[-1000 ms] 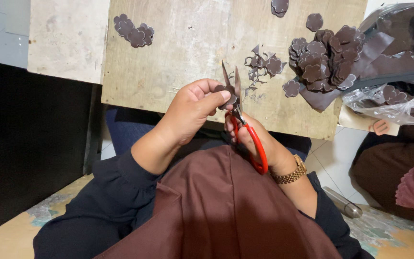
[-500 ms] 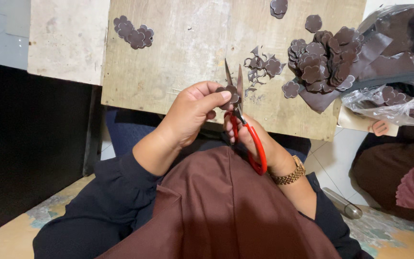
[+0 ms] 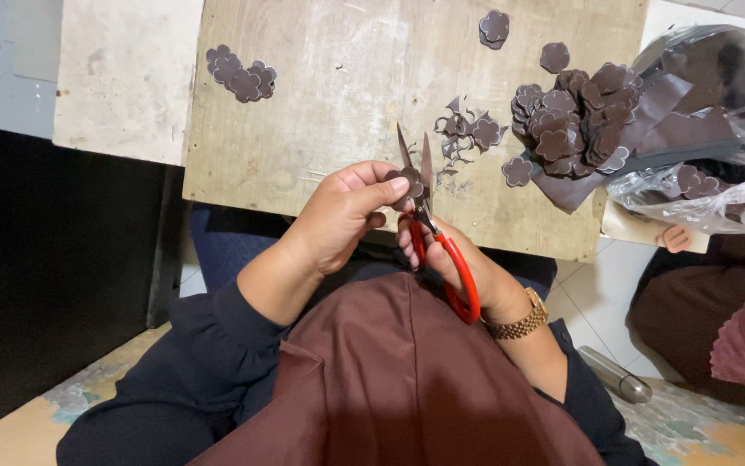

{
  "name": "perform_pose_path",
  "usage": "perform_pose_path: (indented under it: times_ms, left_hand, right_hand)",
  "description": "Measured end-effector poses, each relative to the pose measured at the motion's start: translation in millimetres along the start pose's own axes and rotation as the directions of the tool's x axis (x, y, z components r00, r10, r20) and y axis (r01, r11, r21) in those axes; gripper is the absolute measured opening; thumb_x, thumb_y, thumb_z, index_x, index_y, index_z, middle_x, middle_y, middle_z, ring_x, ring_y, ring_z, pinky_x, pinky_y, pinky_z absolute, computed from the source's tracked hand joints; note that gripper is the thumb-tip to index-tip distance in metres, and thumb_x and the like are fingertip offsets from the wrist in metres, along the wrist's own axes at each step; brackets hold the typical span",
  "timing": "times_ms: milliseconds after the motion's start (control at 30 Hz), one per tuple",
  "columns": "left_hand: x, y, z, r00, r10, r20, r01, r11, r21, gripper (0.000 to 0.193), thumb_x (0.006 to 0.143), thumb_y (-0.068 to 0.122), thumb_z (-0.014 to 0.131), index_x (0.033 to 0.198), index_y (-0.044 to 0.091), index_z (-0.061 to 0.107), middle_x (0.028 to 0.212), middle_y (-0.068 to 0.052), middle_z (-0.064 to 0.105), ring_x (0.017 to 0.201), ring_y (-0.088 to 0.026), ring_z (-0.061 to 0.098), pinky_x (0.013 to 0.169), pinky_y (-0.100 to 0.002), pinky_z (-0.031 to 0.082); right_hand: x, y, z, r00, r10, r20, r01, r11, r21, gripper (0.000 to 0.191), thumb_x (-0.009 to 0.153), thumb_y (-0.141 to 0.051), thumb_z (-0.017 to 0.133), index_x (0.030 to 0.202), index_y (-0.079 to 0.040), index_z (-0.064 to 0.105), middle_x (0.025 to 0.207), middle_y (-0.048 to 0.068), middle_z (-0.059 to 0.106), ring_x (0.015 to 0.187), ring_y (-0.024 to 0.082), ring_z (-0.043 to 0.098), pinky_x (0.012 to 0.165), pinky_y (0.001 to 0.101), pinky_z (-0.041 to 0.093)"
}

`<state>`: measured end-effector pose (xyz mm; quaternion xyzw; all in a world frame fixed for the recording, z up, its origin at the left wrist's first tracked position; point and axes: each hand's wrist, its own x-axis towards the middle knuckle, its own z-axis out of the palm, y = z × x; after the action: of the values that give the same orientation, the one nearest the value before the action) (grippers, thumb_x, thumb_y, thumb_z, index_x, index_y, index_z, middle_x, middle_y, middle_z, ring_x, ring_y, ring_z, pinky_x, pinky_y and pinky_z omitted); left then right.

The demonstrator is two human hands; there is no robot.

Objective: The person uses red-handled scissors to trim the edges of dark brown flower-shaped pieces. They hold each piece in the left hand and cut with the right hand, placing finished pieces on a wooden board. A second person is visible nearby using a phone.

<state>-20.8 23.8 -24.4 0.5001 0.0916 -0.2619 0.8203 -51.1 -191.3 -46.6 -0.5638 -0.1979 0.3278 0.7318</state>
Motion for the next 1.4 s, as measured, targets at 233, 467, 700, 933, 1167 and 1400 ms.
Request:
perform_pose_path:
  times_ms: [233,467,700,933,1167,1400]
  left_hand:
    - [-1.5,-2.5,-7.0,0.999,0.043,0.007,-0.043,0.995,0.087,0.019,0.099,0.020,0.065,0.110,0.005,0.069,0.093,0.000,0.073,0.082,-0.006,0.063,0.068,-0.020,0.044]
    - [1.3,-1.5,-8.3,0.994,-0.080,0.069,0.088,0.989,-0.118,0.018,0.099,0.021,0.066,0.107,0.005,0.068,0.092,-0.001,0.072,0.081,-0.007,0.063,0.066,-0.021,0.045]
    - [1.2,-4.1,3.3,0.994,0.090,-0.064,-0.086,0.994,0.067,0.017,0.096,0.019,0.070,0.105,0.005,0.071,0.094,0.000,0.073,0.075,-0.004,0.056,0.064,-0.020,0.043]
    - [4.8,-10.0,8.9,0.979,0.189,-0.073,-0.189,0.982,0.005,0.012,0.096,0.013,0.071,0.101,0.002,0.070,0.095,-0.004,0.075,0.084,-0.007,0.064,0.077,-0.023,0.052]
    - [6.5,-10.0,6.5,0.984,0.166,-0.071,-0.168,0.986,-0.020,0.011,0.096,0.011,0.071,0.099,0.001,0.069,0.094,-0.005,0.074,0.086,-0.010,0.065,0.079,-0.026,0.052]
    - [7.2,-9.6,3.8,0.983,0.154,-0.104,-0.149,0.987,0.050,0.011,0.094,0.014,0.072,0.097,0.003,0.071,0.089,-0.002,0.073,0.076,-0.005,0.060,0.068,-0.021,0.047]
  right_hand:
    - [1.0,-1.0,-1.2,1.000,-0.003,0.015,0.004,0.994,-0.113,0.076,0.102,-0.068,0.048,0.141,-0.002,0.046,0.113,0.003,0.051,0.093,0.012,0.047,0.087,0.0271,0.046]
    - [1.3,-0.7,-0.5,0.999,0.017,-0.029,-0.022,0.983,-0.183,0.069,0.103,-0.068,0.048,0.121,-0.002,0.053,0.102,0.002,0.052,0.088,0.011,0.047,0.080,0.0260,0.046]
    - [3.8,-4.8,5.8,0.994,0.014,-0.109,-0.024,0.996,-0.091,0.064,0.102,-0.068,0.046,0.111,-0.005,0.052,0.095,0.000,0.047,0.082,0.010,0.044,0.075,0.0243,0.043]
    - [5.4,-3.0,8.1,0.986,-0.003,-0.169,-0.014,0.995,-0.099,0.061,0.102,-0.068,0.047,0.106,-0.007,0.051,0.090,-0.001,0.044,0.078,0.009,0.041,0.070,0.0228,0.040]
    - [1.6,-4.4,4.8,0.985,0.026,-0.169,-0.041,0.995,-0.086,0.059,0.102,-0.066,0.050,0.105,-0.007,0.051,0.088,-0.001,0.045,0.075,0.009,0.041,0.068,0.0224,0.038]
    - [0.9,-0.1,4.7,0.980,0.056,-0.191,-0.067,0.996,-0.051,0.056,0.101,-0.063,0.053,0.105,-0.007,0.052,0.088,-0.001,0.046,0.075,0.009,0.039,0.065,0.0230,0.037]
